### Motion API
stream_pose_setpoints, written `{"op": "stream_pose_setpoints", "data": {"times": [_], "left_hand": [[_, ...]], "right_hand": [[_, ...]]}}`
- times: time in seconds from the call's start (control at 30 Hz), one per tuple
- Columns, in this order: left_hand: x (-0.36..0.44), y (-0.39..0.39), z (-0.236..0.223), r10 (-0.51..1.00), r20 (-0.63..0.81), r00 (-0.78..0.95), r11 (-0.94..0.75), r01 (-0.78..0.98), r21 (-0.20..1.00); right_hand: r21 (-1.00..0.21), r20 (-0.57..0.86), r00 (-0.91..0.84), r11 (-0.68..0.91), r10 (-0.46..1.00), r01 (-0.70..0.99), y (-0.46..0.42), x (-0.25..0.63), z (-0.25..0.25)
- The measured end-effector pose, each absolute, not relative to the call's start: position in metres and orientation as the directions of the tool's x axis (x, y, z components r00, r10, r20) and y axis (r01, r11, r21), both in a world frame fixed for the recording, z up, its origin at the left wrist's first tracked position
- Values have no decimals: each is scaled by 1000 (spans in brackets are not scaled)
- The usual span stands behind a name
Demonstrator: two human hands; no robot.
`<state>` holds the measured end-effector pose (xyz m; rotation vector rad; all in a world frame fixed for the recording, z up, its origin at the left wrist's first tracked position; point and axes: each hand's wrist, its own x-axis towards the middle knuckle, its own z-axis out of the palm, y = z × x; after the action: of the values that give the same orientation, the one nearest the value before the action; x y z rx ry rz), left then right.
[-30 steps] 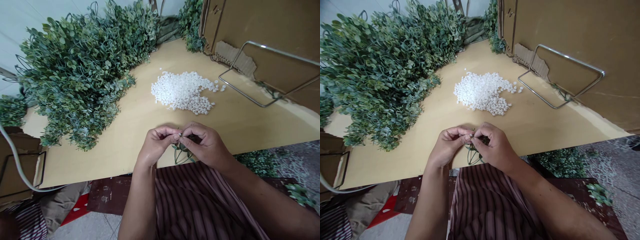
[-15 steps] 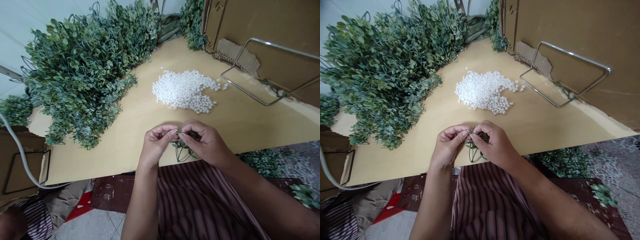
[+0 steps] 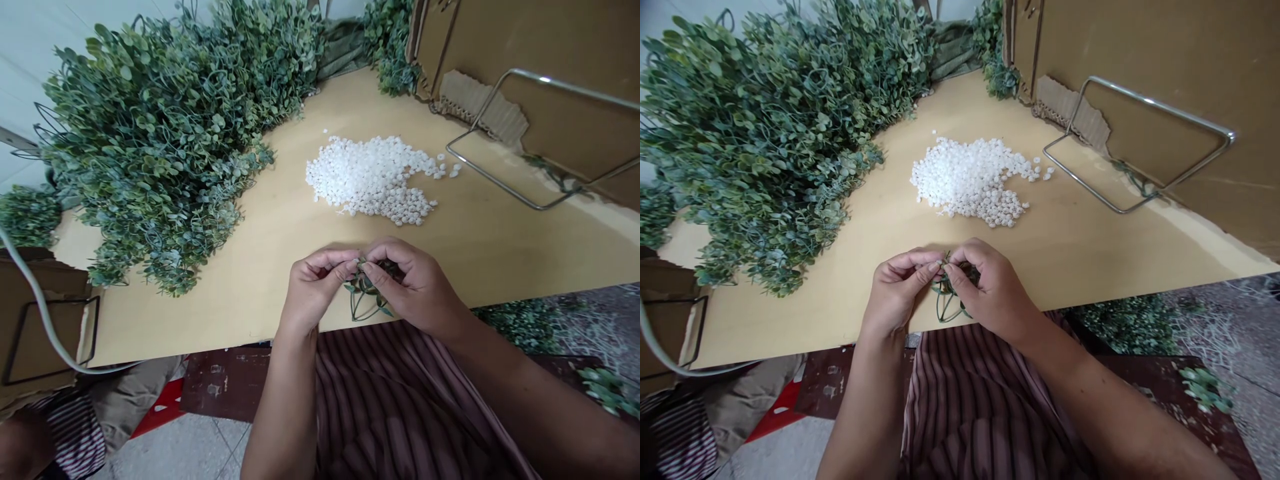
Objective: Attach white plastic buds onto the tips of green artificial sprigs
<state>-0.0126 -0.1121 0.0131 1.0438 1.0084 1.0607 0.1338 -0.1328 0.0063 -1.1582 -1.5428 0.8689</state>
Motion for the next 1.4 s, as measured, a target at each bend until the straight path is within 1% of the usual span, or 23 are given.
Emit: {"op": "stream_pose_setpoints", "data": {"times": [0.23,0.33,0.5,0.63,1.1,1.17,1.33,1.4], "left_hand": [[-12,-114,16,976,-134,173,155,-116,981],[-13,-114,19,970,-142,196,164,-96,982],[-13,-111,23,956,-176,235,200,-80,977],[-13,-110,23,953,-200,226,220,-66,973],[-13,-108,27,937,-221,271,238,-32,971],[-13,-108,25,944,-221,245,238,-41,970],[-12,-111,19,974,-199,108,208,-75,975],[-12,-111,20,975,-196,100,204,-72,976]], "right_hand": [[-905,320,-45,319,946,280,-134,133,5],[-893,336,-46,334,941,303,-134,132,5],[-891,328,-52,327,943,314,-133,133,7],[-894,315,-43,312,948,320,-132,134,7],[-894,292,-35,285,956,346,-132,132,6],[-904,267,-31,261,963,337,-132,132,6],[-919,238,-39,238,970,314,-130,132,6],[-919,238,-40,238,971,315,-130,133,7]]}}
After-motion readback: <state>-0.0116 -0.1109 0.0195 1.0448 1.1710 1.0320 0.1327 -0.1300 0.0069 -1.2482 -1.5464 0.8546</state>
